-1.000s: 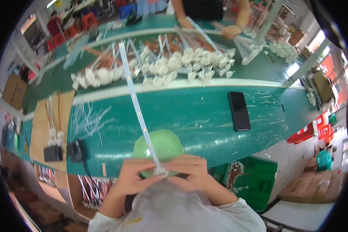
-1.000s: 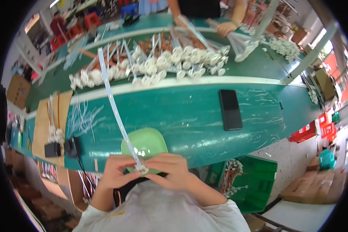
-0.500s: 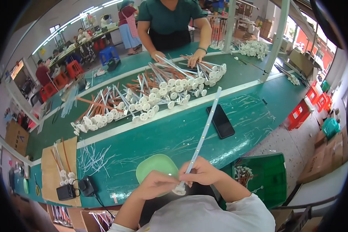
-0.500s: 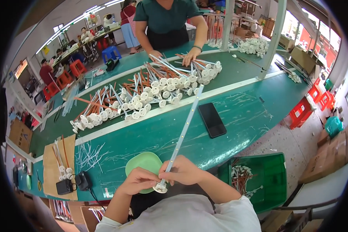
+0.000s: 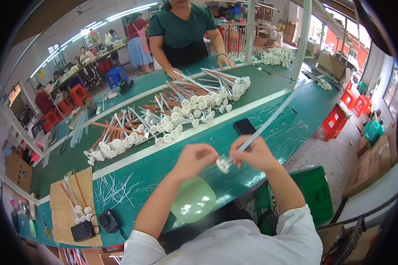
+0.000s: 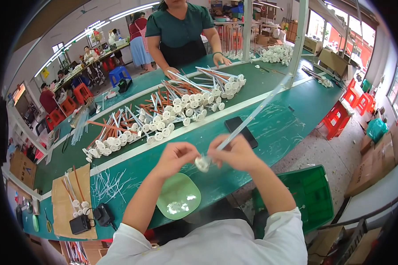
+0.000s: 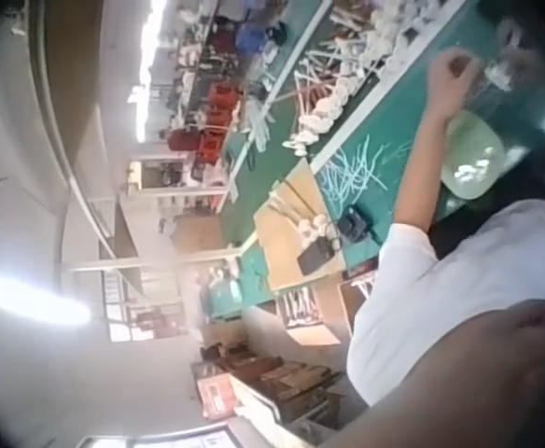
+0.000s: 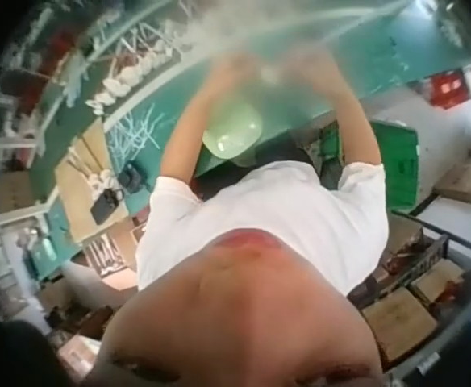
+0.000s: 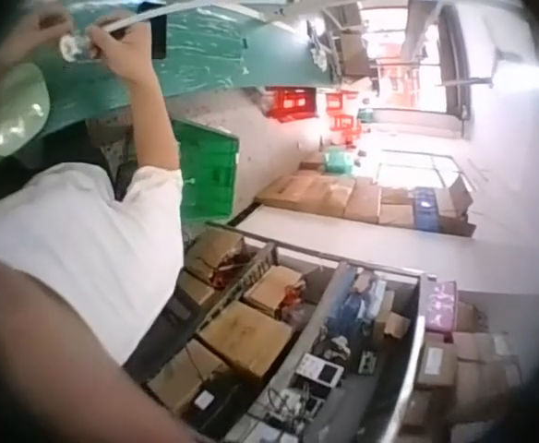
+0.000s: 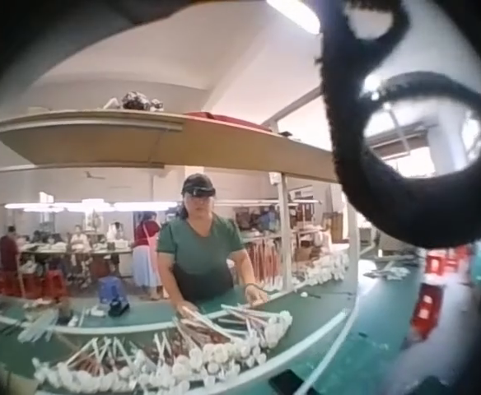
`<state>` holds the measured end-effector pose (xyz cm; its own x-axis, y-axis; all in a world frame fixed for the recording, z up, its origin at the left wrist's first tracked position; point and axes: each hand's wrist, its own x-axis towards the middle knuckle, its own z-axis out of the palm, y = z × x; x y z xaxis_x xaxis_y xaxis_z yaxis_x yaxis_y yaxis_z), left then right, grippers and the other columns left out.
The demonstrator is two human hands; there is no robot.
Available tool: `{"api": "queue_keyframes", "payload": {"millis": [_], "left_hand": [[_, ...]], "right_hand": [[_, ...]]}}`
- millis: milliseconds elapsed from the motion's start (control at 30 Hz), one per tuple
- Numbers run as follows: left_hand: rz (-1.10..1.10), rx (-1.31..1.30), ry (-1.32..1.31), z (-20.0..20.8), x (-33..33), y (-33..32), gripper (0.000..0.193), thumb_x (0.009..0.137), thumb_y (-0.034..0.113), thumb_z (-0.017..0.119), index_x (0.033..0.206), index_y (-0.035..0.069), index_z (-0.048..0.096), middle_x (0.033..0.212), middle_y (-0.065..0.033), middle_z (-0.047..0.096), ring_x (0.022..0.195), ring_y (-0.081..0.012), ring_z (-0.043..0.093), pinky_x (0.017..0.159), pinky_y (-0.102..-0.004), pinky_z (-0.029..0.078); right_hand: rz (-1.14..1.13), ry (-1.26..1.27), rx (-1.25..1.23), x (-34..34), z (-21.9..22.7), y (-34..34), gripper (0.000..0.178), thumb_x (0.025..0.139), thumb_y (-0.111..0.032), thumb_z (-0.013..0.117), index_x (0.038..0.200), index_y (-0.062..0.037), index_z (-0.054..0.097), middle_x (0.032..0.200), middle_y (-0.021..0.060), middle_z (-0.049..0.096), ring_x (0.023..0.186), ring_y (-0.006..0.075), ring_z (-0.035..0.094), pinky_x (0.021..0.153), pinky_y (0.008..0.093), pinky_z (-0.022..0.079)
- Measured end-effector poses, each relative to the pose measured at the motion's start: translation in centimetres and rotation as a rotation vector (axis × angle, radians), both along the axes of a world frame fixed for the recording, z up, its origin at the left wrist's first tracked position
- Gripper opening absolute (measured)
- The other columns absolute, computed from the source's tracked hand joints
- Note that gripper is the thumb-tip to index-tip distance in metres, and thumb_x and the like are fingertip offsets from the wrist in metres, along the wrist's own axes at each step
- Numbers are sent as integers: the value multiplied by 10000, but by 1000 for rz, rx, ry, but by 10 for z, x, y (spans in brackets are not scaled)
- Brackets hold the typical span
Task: The recorder is assembling LED light strips into plastic bases and organizing them in a box at a factory workstation.
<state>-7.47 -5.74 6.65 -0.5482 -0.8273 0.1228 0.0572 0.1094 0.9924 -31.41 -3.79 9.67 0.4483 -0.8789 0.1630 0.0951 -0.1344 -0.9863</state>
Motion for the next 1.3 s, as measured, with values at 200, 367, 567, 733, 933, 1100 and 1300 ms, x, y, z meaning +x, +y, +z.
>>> {"api": "queue_keyframes", "payload": {"millis": [200,367,567,733,933,1100,1300], "left_hand": [[725,-322,-217,-74,86,-58,142,890,136,680,885,-5,693,756,-57,713,674,-109,673,642,-249,526],[791,-319,-371,-104,89,-55,183,872,186,701,823,9,704,706,-55,707,625,-122,664,610,-263,518],[731,-443,-523,-96,86,-46,151,832,152,728,817,6,694,685,-77,687,614,-132,641,610,-260,503],[712,-455,-497,-94,86,-47,149,840,157,715,821,10,690,690,-88,689,608,-157,652,606,-277,515],[700,-476,-496,-95,89,-47,133,835,138,717,828,8,686,688,-79,685,613,-143,644,619,-267,514],[685,-492,-502,-94,87,-47,131,834,134,716,829,7,685,685,-79,684,607,-145,645,620,-268,519],[673,-479,-498,-93,83,-48,138,841,159,697,830,22,684,707,-101,691,612,-196,667,609,-304,522]], "right_hand": [[-559,64,-269,-42,27,-83,160,896,-109,675,996,7,629,761,58,645,619,113,623,582,244,532],[-663,91,-366,-73,40,-168,202,900,-114,663,1052,16,634,845,78,689,684,127,661,618,256,550],[-813,204,-350,-83,46,-250,164,886,-100,655,998,21,664,837,88,708,711,139,683,636,258,562],[-890,178,-359,-83,55,-285,168,856,-109,700,939,36,690,844,101,718,700,140,689,649,249,566],[-858,256,-394,-68,54,-296,190,857,-133,708,941,37,698,806,89,723,696,124,688,627,242,548],[-970,474,-460,-75,49,-309,287,828,-221,732,995,11,706,813,92,731,698,133,694,662,260,546],[-1233,787,-624,-69,32,-289,442,751,-304,765,1128,-84,698,818,96,722,750,185,701,761,328,543]]}}
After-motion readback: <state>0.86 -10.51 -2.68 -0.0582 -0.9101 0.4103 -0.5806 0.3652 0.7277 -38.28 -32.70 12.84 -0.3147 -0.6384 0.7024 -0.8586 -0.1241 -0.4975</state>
